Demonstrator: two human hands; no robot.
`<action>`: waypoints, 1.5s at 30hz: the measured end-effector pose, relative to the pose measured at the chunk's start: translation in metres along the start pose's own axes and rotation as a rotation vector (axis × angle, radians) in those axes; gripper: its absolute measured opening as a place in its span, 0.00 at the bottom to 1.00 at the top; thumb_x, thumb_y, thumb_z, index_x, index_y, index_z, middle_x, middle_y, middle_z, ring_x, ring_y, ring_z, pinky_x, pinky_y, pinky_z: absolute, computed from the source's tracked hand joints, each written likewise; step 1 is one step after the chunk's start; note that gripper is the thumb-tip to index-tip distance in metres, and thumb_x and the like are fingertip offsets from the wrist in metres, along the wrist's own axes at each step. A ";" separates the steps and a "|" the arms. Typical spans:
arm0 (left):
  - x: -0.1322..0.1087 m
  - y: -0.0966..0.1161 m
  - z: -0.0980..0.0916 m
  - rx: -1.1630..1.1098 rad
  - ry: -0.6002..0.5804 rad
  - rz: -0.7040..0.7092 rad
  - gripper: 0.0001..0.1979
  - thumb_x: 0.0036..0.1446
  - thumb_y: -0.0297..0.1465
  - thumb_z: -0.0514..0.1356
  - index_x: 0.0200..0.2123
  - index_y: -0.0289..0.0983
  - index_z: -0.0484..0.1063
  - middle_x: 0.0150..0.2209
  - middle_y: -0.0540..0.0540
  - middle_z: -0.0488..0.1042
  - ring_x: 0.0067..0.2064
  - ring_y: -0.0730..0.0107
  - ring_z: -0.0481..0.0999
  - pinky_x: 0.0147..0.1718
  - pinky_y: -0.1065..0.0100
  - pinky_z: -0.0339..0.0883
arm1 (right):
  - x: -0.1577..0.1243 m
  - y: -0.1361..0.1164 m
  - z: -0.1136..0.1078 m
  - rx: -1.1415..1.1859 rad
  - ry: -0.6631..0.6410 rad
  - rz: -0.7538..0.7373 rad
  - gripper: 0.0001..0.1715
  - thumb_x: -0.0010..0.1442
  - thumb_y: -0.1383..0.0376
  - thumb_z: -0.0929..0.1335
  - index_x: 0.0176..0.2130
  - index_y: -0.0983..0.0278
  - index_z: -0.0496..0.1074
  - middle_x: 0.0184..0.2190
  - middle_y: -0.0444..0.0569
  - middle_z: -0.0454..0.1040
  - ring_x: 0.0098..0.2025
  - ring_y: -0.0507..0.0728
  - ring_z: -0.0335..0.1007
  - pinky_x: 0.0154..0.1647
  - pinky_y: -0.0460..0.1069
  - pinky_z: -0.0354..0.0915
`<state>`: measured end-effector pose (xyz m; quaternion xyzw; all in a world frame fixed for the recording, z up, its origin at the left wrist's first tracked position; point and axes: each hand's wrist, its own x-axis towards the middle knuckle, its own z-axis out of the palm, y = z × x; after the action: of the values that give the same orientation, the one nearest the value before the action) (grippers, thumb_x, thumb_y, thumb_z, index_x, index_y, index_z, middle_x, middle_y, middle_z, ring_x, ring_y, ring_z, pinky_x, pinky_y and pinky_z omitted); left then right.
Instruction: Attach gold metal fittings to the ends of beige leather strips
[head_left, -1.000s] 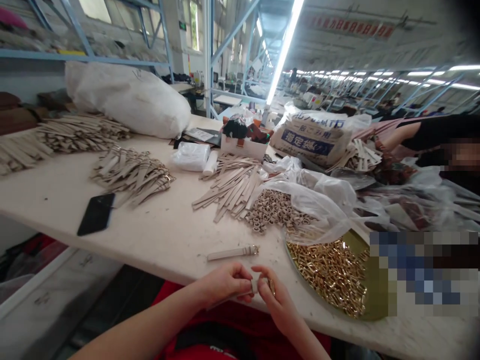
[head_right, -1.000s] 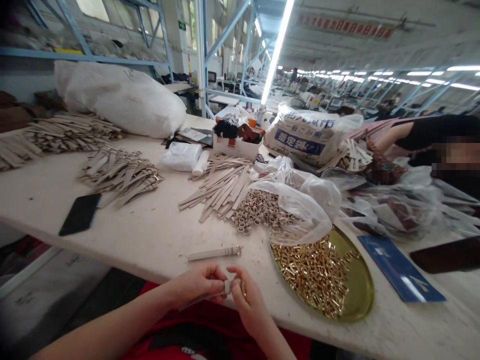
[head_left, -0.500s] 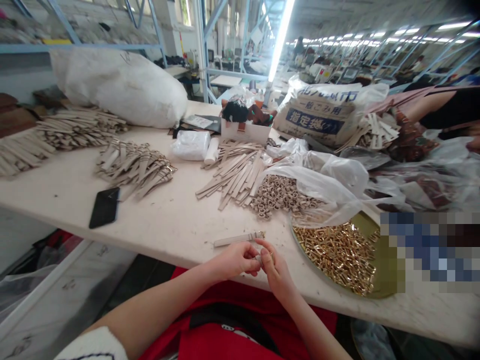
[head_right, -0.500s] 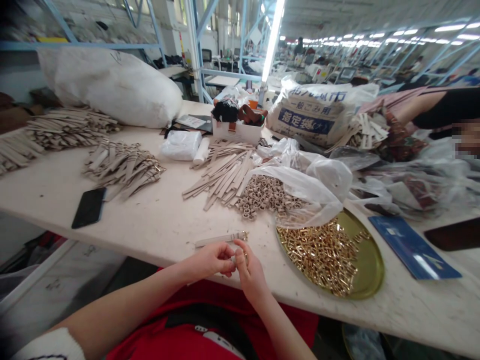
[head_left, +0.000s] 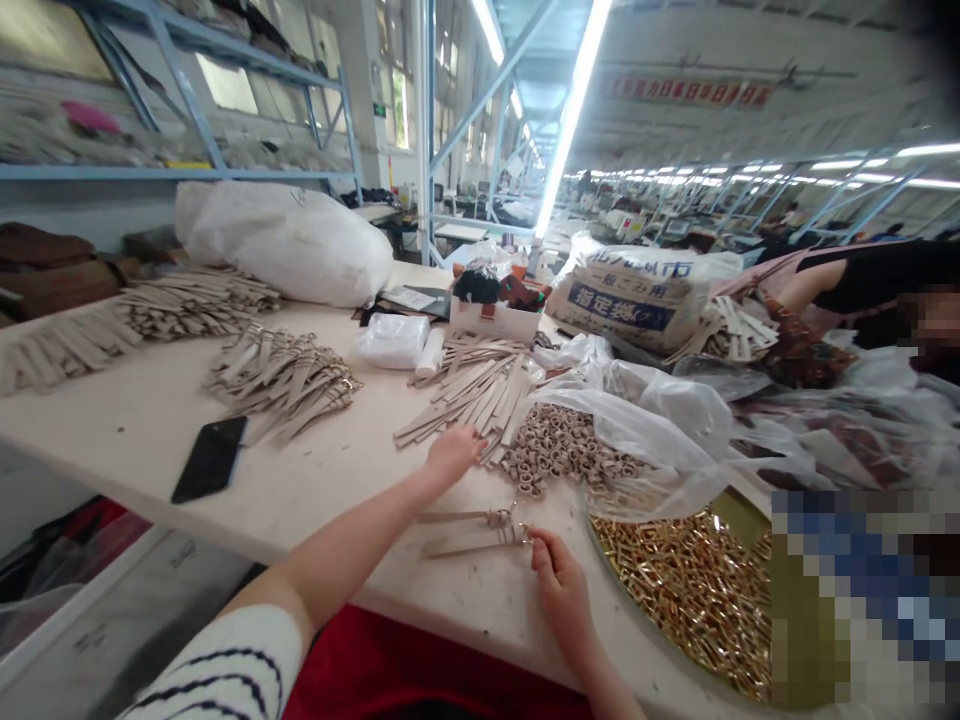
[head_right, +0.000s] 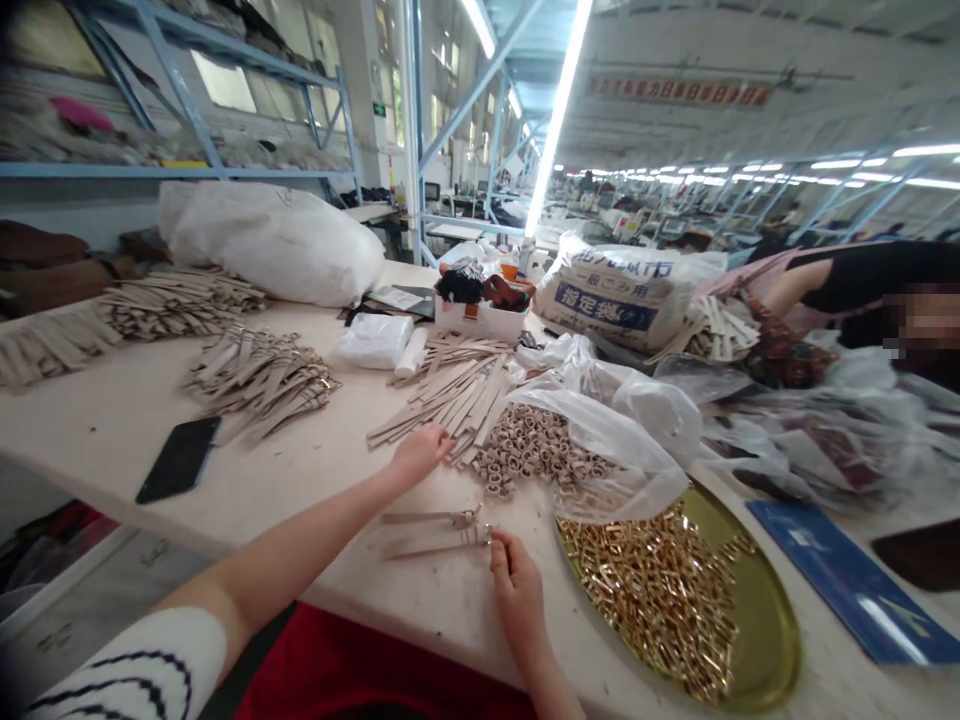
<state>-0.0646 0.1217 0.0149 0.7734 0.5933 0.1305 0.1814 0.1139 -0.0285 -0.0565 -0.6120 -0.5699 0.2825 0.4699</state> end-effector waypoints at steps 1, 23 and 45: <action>0.011 0.000 -0.001 0.016 0.019 -0.047 0.16 0.58 0.38 0.50 0.41 0.33 0.68 0.43 0.37 0.69 0.45 0.59 0.69 0.42 0.65 0.60 | -0.001 0.001 0.001 0.000 0.000 0.000 0.19 0.58 0.55 0.59 0.39 0.65 0.70 0.26 0.48 0.71 0.29 0.56 0.67 0.29 0.48 0.63; -0.154 0.027 0.041 0.135 -0.199 0.575 0.17 0.57 0.25 0.49 0.49 0.41 0.66 0.28 0.47 0.71 0.29 0.69 0.70 0.29 0.70 0.62 | -0.025 -0.027 -0.033 0.441 -0.034 0.356 0.14 0.53 0.55 0.64 0.33 0.63 0.62 0.17 0.36 0.56 0.17 0.47 0.50 0.18 0.44 0.51; -0.104 0.093 0.081 0.101 -0.250 0.375 0.07 0.54 0.26 0.54 0.34 0.30 0.69 0.35 0.36 0.69 0.41 0.57 0.69 0.38 0.60 0.63 | 0.025 0.019 -0.134 -1.220 -0.111 0.059 0.10 0.58 0.62 0.62 0.36 0.63 0.70 0.33 0.51 0.70 0.30 0.55 0.66 0.29 0.48 0.55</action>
<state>0.0229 -0.0104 -0.0159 0.8883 0.4179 0.0355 0.1872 0.2455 -0.0371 -0.0157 -0.7708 -0.6351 -0.0504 -0.0036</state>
